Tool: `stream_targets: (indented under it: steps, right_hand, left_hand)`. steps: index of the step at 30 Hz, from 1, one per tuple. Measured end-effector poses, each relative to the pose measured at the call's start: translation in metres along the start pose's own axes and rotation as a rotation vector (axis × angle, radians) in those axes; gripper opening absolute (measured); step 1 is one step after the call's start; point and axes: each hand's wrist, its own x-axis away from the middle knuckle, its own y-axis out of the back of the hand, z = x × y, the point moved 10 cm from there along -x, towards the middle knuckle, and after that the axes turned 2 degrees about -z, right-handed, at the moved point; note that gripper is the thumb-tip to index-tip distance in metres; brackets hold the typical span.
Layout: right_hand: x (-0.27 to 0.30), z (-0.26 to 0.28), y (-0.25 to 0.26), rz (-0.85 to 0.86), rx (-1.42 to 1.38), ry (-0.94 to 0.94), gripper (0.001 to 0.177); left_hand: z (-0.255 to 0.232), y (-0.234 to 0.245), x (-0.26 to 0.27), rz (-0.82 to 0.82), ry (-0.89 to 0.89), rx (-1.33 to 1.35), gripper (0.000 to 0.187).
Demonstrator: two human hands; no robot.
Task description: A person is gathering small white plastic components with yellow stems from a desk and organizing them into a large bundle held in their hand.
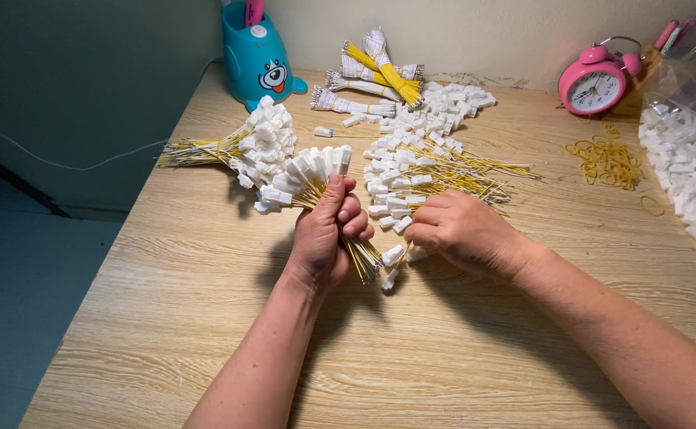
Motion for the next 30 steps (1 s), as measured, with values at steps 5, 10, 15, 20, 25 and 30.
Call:
stream_targets:
  steps: [5, 10, 15, 20, 25, 30]
  right_hand:
    - [-0.002, 0.003, -0.013, 0.049, -0.034, 0.011, 0.027]
    - [0.008, -0.014, -0.018, 0.067, -0.009, -0.098, 0.025]
    - [0.025, -0.085, 0.013, -0.055, -0.319, -0.593, 0.006]
    - [0.003, -0.068, 0.019, -0.12, -0.869, -1.035, 0.009]
    - [-0.021, -0.036, -0.021, -0.126, -1.347, -1.221, 0.011]
    - [-0.021, -0.034, -0.038, -0.108, -1.348, -1.286, 0.016]
  left_hand:
    - [-0.003, -0.001, -0.001, 0.008, -0.012, 0.002, 0.024]
    - [-0.003, -0.001, 0.001, -0.017, -0.031, -0.011, 0.024]
    - [-0.003, 0.002, 0.001, -0.09, -0.048, -0.013, 0.022]
    - [0.0, -0.009, 0.011, -0.133, -0.061, -0.034, 0.024]
    - [-0.003, -0.025, 0.022, -0.13, -0.116, -0.071, 0.03]
    - [-0.012, -0.052, 0.03, -0.021, -0.121, -0.122, 0.064]
